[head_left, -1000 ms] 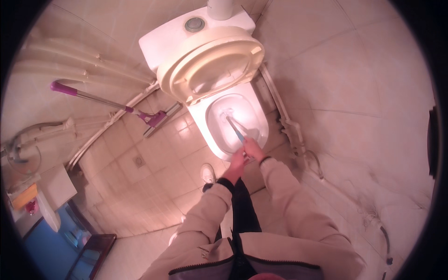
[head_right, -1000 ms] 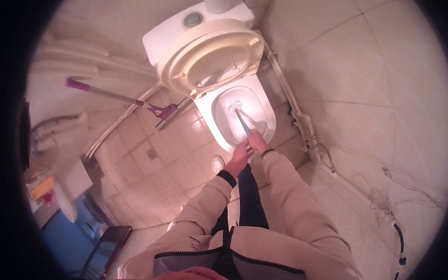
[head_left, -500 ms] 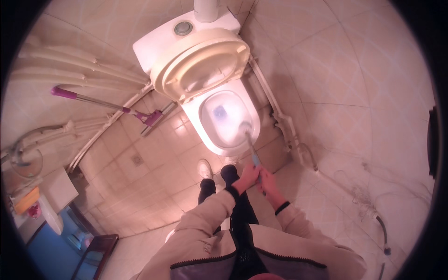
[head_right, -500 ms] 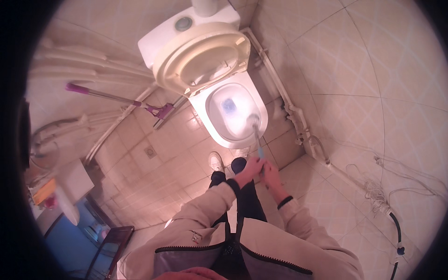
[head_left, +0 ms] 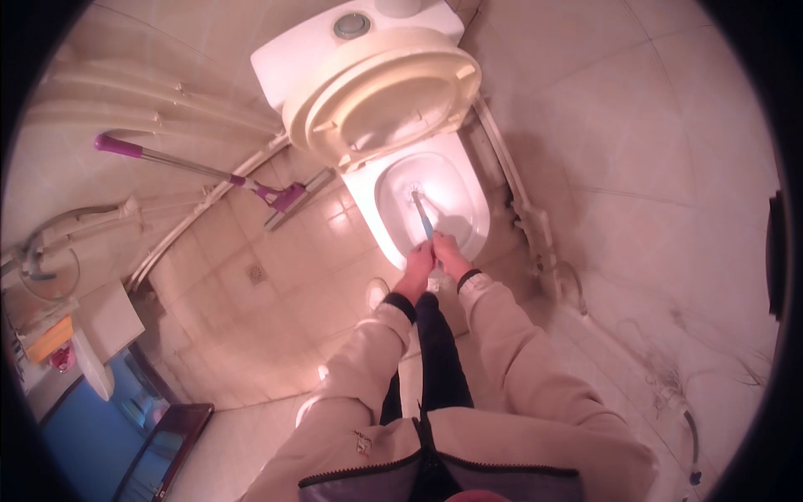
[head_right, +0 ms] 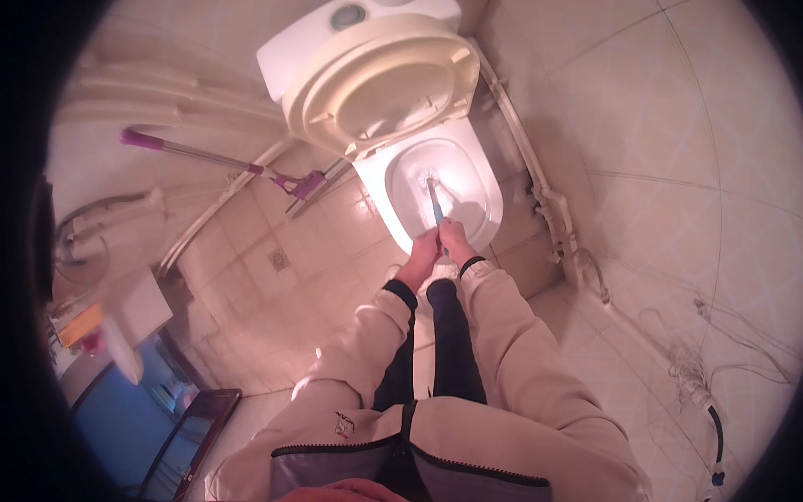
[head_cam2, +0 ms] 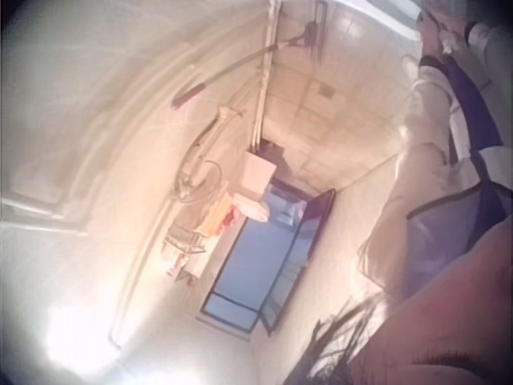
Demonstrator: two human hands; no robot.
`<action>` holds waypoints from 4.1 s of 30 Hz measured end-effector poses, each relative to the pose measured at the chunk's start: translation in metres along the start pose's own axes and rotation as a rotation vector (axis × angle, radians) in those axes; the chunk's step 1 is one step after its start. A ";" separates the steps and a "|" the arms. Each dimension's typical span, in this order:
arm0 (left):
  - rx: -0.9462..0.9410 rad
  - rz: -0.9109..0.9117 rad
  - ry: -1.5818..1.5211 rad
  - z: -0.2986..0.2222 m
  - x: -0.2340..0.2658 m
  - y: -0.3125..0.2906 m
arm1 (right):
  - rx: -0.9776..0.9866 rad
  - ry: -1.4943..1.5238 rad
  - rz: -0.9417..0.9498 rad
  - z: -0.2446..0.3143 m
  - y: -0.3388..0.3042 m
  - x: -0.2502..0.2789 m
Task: The person rinses a pink cloth under running water at the sink, then moves to the toilet. They pour blue cleaning liquid into the bowl and scrub the interior with a toilet brush. The video ends while scrubbing is still in progress.
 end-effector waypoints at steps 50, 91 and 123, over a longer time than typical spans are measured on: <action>0.069 0.079 -0.144 0.081 -0.072 -0.042 | 0.360 -0.850 0.260 0.038 -0.079 0.091; 0.190 -0.232 -0.153 0.002 -0.021 -0.069 | 0.498 -0.697 0.242 0.072 -0.145 0.029; -0.476 -0.025 0.841 -0.036 -0.108 -0.058 | 0.083 0.161 -0.115 0.081 -0.177 0.083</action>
Point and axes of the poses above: each hand's wrist, its own y-axis towards the middle knuckle, its own x-axis out of the back of the hand, z = x × y, the point moved 4 cm from there along y, towards the middle knuckle, and after that the axes turned 7 degrees about -z, right-handed, at the moved point
